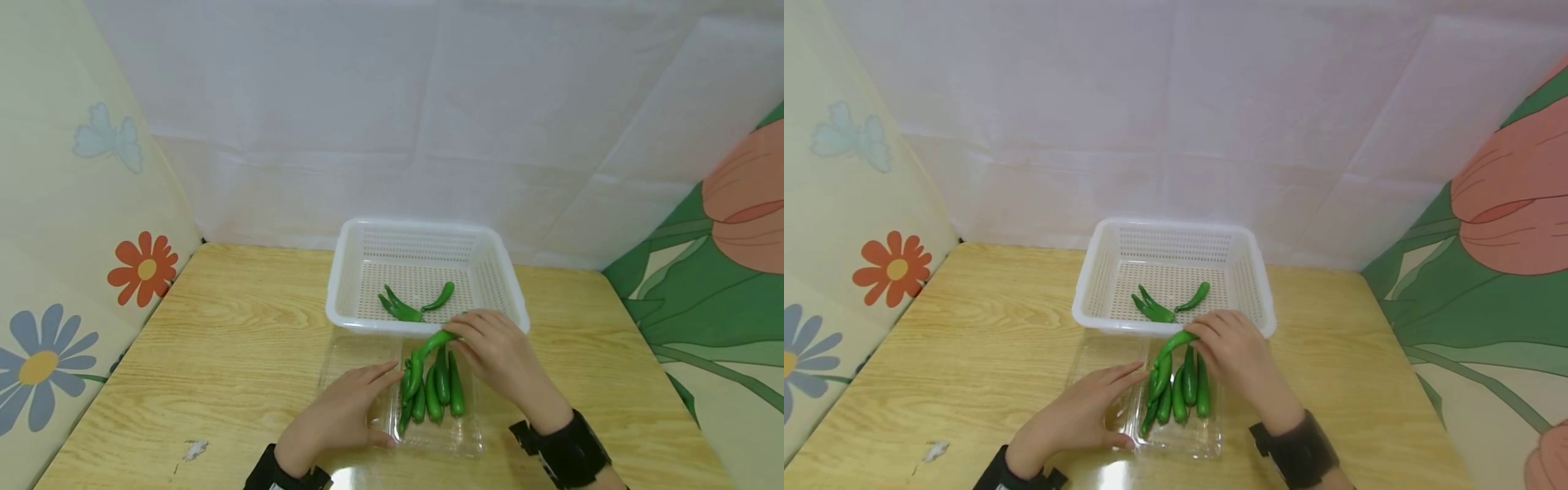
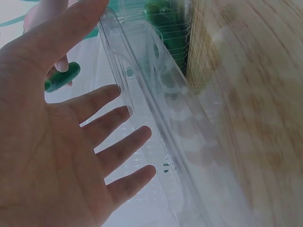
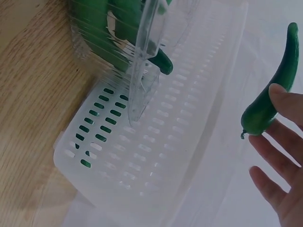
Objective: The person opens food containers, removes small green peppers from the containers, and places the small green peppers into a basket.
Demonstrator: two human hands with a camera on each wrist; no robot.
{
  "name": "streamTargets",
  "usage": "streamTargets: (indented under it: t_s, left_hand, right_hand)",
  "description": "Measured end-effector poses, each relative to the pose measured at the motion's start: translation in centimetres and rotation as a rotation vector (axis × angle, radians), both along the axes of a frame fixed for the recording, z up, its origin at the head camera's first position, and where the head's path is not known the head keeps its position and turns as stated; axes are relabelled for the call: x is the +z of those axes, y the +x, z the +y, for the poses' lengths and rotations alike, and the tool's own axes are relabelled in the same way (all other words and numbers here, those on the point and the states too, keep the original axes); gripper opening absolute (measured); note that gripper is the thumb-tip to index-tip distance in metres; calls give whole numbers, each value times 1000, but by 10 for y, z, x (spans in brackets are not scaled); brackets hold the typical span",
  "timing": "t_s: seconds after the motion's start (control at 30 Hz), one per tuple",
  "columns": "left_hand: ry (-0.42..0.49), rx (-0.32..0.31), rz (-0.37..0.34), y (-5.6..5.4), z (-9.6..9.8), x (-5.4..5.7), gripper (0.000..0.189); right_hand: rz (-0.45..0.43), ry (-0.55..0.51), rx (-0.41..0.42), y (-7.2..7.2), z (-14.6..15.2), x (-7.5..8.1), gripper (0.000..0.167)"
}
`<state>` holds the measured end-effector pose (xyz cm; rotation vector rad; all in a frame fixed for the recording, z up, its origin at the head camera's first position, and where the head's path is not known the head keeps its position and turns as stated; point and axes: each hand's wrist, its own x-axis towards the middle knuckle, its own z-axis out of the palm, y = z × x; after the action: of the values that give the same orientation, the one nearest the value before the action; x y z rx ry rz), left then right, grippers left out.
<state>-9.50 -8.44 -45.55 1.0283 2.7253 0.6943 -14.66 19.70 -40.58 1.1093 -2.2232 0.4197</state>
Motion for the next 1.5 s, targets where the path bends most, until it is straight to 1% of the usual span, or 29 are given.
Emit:
streamTargets:
  t_s: [0.07,0.17,0.2,0.27,0.43,0.6,0.67,0.87,1.03,1.23,1.5]
  left_hand:
    - [0,-1,-2,0,0,0,99]
    - [3,-1,-6,-1,0,1,99]
    - [4,-2,-6,-1,0,1,99]
    - [5,-3,-7,-2,0,1,99]
    - [-1,-2,-7,-2,0,1,99]
    - [-6,4,-6,0,0,0,99]
    - [-6,7,-7,0,0,0,99]
    - [-4,9,-21,1,0,2,97]
    - [-3,3,-16,1,0,2,97]
    - [-4,-4,-7,0,0,2,98]
    - [-5,-3,-5,0,0,1,98]
  right_hand:
    - [8,-10,-5,-1,0,0,29]
    - [30,-21,-21,-3,-1,-1,46]
    - [37,-23,-28,-4,0,-2,47]
    - [44,-24,-42,-5,0,-2,44]
    - [10,-16,-96,-8,4,-6,35]
    - [-3,-26,-142,-11,8,-10,42]
    - [-1,-35,-146,-12,9,-11,42]
    - [4,-49,-148,-14,12,-16,32]
    - [6,-64,-156,-17,14,-19,25]
    - [-23,-54,-193,-18,18,-20,28]
    - [-63,-56,-272,-17,21,-23,35]
